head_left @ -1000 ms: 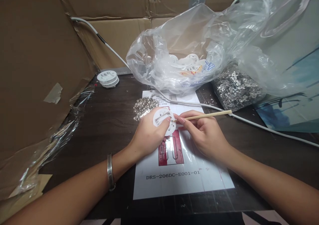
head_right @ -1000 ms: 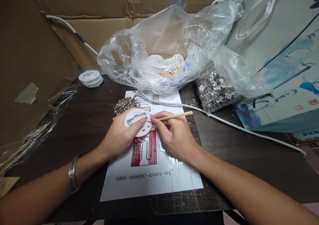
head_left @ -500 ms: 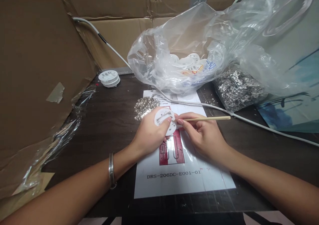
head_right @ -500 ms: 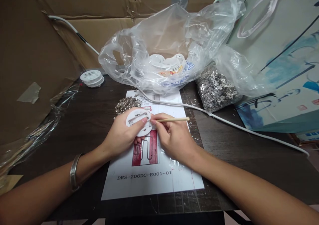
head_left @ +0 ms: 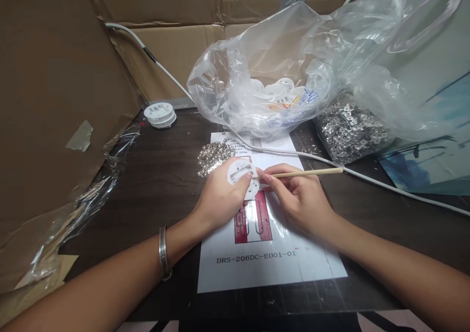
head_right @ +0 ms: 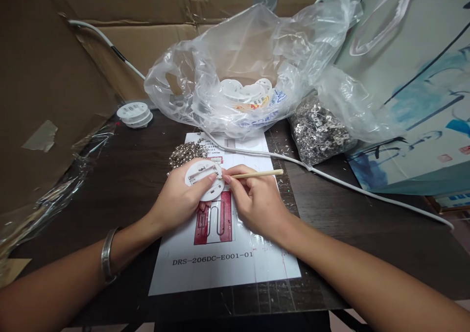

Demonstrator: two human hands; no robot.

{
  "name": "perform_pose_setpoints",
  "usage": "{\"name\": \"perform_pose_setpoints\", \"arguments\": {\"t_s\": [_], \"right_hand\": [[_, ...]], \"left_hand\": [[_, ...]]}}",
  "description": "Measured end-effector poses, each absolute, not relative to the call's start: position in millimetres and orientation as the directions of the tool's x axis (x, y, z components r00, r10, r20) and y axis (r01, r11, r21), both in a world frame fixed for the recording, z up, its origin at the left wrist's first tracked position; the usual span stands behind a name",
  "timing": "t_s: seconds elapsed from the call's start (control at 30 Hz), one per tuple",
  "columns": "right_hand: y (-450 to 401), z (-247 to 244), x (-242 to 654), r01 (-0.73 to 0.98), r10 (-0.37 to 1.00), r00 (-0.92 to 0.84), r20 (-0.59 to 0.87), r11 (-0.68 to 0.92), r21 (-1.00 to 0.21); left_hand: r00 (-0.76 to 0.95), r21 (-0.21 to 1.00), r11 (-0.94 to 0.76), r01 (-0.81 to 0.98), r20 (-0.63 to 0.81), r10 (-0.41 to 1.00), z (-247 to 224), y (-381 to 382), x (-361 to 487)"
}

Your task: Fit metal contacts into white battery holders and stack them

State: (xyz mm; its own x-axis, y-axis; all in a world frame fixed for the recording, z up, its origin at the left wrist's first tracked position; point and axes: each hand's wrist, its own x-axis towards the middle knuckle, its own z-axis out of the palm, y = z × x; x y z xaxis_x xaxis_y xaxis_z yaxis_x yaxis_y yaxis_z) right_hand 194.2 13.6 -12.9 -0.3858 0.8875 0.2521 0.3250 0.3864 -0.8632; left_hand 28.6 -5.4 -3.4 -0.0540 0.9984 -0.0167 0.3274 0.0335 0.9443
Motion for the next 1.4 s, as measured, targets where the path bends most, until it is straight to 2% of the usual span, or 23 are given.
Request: {"name": "perform_pose_setpoints", "arguments": {"t_s": [0.37,0.63,0.8,1.0,1.1,1.27,1.4], "right_hand": [[10.9,-15.3,193.8,0.295,0.894,-0.374,0.246,0.366,-0.883],[11.3,-14.6,192.0,0.353,0.876,-0.383,0.295,0.433,-0.829],[11.6,-12.7,193.4,0.220,0.920,-0.319,0.229,0.307,-0.926],[17.6,-8.9,201.9,0.065,0.944,-0.208,0.256,0.275,-0.959],[18.8,-8.9,204.0,0.001,0.941,-0.290,0.175,0.183,-0.983],[17.0,-0.5,200.1,-0.080,0.860,-0.511,-0.009,-0.057,-0.995],[20.3,5.1,198.5,-0.167,0.837,-0.524,-0.157,-0.282,-0.945]], "left_hand": [[-0.038,0.933,0.014,0.361,0.000,0.999,-0.5,-5.7,29.1],[-0.019,0.953,0.016,0.304,-0.011,1.000,-3.5,-5.1,26.8],[-0.034,0.975,0.080,0.205,-0.075,0.997,0.9,-6.8,29.1],[-0.057,0.993,-0.051,0.103,0.057,0.997,2.3,-8.0,27.6],[-0.017,0.998,-0.054,0.021,0.054,0.998,-0.2,-10.2,26.4],[0.248,0.980,0.064,-0.191,-0.015,0.969,-1.3,-15.0,26.9],[0.352,0.974,0.091,-0.209,-0.012,0.936,-0.4,-15.3,26.0]]}}
